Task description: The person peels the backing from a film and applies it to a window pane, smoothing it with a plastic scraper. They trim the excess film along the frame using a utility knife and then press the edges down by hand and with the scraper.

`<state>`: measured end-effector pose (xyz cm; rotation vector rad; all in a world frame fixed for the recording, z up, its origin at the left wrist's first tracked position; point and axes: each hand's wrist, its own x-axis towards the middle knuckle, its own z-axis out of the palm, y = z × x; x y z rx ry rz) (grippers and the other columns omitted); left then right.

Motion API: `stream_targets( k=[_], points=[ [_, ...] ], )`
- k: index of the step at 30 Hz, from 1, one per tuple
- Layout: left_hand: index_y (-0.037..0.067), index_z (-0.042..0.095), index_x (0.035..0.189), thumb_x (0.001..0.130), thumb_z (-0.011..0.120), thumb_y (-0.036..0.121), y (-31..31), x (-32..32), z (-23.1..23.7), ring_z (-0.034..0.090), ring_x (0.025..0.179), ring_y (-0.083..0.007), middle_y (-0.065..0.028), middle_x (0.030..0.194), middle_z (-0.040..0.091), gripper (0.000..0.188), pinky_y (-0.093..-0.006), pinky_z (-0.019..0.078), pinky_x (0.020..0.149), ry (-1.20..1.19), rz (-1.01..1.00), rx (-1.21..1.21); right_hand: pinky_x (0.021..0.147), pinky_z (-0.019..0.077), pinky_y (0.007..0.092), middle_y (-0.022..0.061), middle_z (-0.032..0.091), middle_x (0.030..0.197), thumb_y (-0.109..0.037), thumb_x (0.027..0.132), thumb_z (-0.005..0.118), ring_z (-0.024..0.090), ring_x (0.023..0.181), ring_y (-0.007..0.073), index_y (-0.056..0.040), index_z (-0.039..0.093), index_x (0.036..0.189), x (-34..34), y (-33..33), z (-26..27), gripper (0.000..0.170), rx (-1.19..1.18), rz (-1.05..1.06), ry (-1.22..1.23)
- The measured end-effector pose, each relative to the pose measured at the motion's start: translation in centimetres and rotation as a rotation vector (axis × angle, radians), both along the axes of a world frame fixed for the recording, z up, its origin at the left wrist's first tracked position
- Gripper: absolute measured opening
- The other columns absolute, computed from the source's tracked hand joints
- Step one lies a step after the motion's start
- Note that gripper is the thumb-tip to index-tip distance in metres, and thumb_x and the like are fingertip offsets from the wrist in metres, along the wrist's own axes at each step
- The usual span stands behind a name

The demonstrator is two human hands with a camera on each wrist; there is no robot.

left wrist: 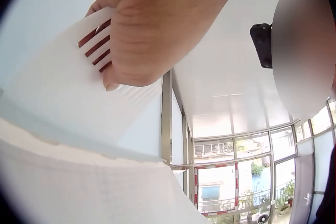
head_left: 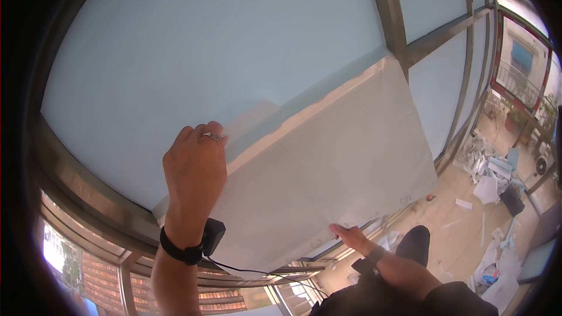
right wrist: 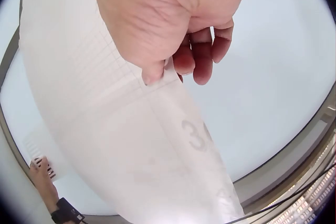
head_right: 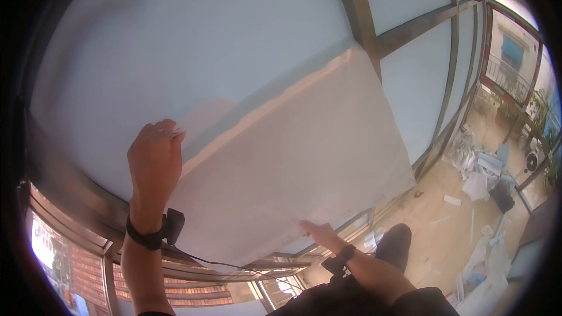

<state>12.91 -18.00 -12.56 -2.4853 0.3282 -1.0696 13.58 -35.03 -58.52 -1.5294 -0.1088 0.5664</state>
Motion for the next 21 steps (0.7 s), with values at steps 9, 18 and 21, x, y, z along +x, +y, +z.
stream_targets(
  k=[9,18,21],
  points=[
    [0.004,0.064,0.093,0.084,0.072,0.01,0.3,-0.6,1.8,0.062,0.075,-0.0259,-0.0075,0.078,0.065,0.014,-0.0369,0.0523,0.063,-0.03,0.011,-0.011,0.073,0.0493,0.0259,0.0005,0.068,0.082,-0.05,0.098,0.058,0.06,0.078,0.0089,-0.0062,0.073,0.107,0.6,0.1,1.3,0.047,-0.081,0.04,0.125],
    [0.003,0.063,0.093,0.084,0.073,0.01,0.1,-0.6,1.7,0.062,0.074,-0.0257,-0.0074,0.077,0.065,0.015,-0.0365,0.0522,0.062,-0.05,0.033,-0.001,0.066,0.049,0.0287,0.0008,0.065,0.071,-0.04,0.097,0.064,0.059,0.068,0.0097,-0.0036,0.072,0.094,0.3,0.1,-0.8,0.037,0.058,-0.058,0.048],
    [0.003,0.064,0.093,0.084,0.073,0.01,0.3,-0.5,1.6,0.062,0.075,-0.0256,-0.0076,0.078,0.065,0.014,-0.0364,0.0524,0.062,-0.053,0.007,0.01,0.063,0.0486,0.029,0.0008,0.064,0.069,-0.039,0.096,0.066,0.059,0.065,0.0101,-0.0026,0.07,0.087,0.1,-0.2,-2.4,0.038,0.055,-0.063,-0.208]
  ],
)
